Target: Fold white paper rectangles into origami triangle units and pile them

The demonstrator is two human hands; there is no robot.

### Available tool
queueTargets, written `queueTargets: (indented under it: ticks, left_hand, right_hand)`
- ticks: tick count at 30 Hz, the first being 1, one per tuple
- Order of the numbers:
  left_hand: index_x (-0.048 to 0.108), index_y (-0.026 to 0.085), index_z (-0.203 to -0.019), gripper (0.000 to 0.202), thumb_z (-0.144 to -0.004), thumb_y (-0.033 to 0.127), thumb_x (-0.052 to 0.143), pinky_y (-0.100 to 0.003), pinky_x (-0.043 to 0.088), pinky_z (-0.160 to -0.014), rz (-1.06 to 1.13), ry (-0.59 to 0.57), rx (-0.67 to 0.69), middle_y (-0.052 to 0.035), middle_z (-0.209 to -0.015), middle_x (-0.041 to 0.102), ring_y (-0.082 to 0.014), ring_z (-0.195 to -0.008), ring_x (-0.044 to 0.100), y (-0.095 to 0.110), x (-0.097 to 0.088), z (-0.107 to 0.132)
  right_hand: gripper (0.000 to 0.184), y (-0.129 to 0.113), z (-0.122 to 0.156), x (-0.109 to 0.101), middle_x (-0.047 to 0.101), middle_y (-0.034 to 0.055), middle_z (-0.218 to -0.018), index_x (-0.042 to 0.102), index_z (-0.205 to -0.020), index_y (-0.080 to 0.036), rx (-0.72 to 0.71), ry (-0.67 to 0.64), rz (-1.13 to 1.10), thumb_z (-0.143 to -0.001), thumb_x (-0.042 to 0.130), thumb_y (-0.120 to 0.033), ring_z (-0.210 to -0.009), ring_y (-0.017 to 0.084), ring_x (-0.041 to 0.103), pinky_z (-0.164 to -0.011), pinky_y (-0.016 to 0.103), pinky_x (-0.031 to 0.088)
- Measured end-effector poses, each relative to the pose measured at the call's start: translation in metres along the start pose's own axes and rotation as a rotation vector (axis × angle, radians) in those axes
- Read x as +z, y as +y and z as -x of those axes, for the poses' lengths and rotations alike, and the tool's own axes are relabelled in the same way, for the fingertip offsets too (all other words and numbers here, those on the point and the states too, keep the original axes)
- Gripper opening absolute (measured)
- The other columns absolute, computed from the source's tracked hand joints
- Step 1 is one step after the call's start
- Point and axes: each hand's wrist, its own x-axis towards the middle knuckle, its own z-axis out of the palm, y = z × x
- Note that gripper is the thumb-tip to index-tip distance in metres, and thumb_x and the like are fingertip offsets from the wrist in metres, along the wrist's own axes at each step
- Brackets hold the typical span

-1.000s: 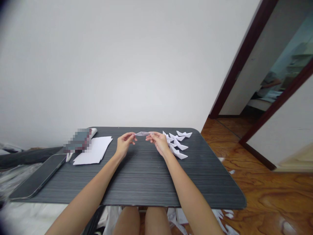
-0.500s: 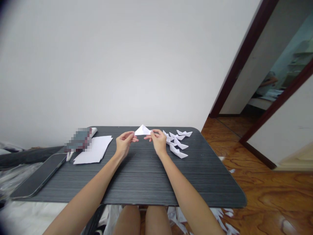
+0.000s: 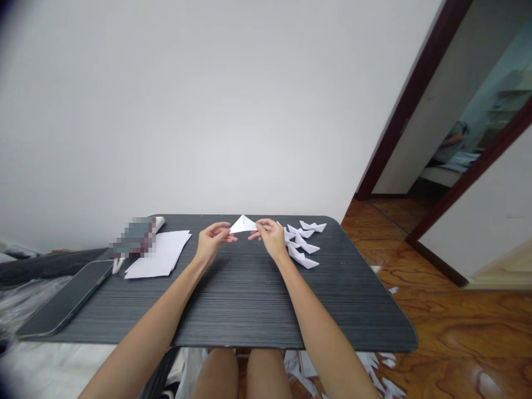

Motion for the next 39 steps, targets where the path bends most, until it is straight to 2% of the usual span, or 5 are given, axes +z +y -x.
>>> queueTargets:
  ticks: [11,19,24,30,39]
  left_hand:
    - [0.050,0.010,-0.072,0.023,-0.070,0.033,0.054,-0.016,0.034,-0.034,-0.267,-0.300,-0.167,-0.0048,-0.055,0.060,-0.0162,-0.049,0.061,-0.008,-0.008,-0.002]
    - [0.047,0.013,-0.064,0.023,-0.072,0.034,0.050,-0.014,0.024,-0.027,-0.417,-0.263,-0.039,0.0045,-0.037,0.047,-0.0056,-0.023,0.040,-0.009,-0.009,0.002]
    - [0.054,0.011,-0.072,0.024,-0.072,0.034,0.050,-0.017,0.036,-0.035,-0.464,-0.296,-0.036,-0.0030,-0.049,0.058,-0.0104,-0.035,0.052,-0.006,-0.009,0.002]
    - [0.053,0.018,-0.108,0.056,-0.055,0.030,0.068,-0.031,0.046,-0.071,-0.625,-0.282,0.271,-0.0126,-0.112,0.053,-0.0251,-0.100,0.050,0.008,0.002,0.008]
    - [0.049,0.012,-0.112,0.056,-0.061,0.030,0.064,-0.035,0.047,-0.075,-0.378,-0.217,0.079,-0.0128,-0.104,0.058,-0.0220,-0.082,0.060,-0.006,0.012,0.008]
  right_hand:
    - [0.022,0.013,-0.003,-0.010,0.062,0.0038,-0.051,0.045,-0.067,-0.015,0.064,-0.164,0.149,-0.070,0.051,-0.036,-0.049,0.016,0.061,-0.041,0.020,0.036]
    - [0.020,0.006,0.001,-0.011,0.057,-0.0036,-0.045,0.036,-0.068,-0.018,0.131,-0.289,0.086,-0.073,0.046,-0.034,-0.032,0.011,0.052,-0.038,0.018,0.034]
    - [0.020,0.000,0.000,-0.016,0.059,-0.0021,-0.047,0.040,-0.068,-0.016,0.167,-0.295,0.038,-0.072,0.049,-0.034,-0.034,0.010,0.053,-0.036,0.015,0.027]
    - [0.021,-0.004,0.002,-0.009,0.059,-0.0009,-0.048,0.045,-0.067,-0.014,0.199,-0.333,0.028,-0.070,0.051,-0.035,-0.033,0.009,0.051,-0.034,0.016,0.023]
    - [0.023,-0.005,0.005,0.013,0.062,0.0012,-0.065,0.058,-0.078,-0.013,0.131,-0.251,-0.045,-0.061,0.061,-0.029,-0.047,0.007,0.050,-0.043,0.018,0.037]
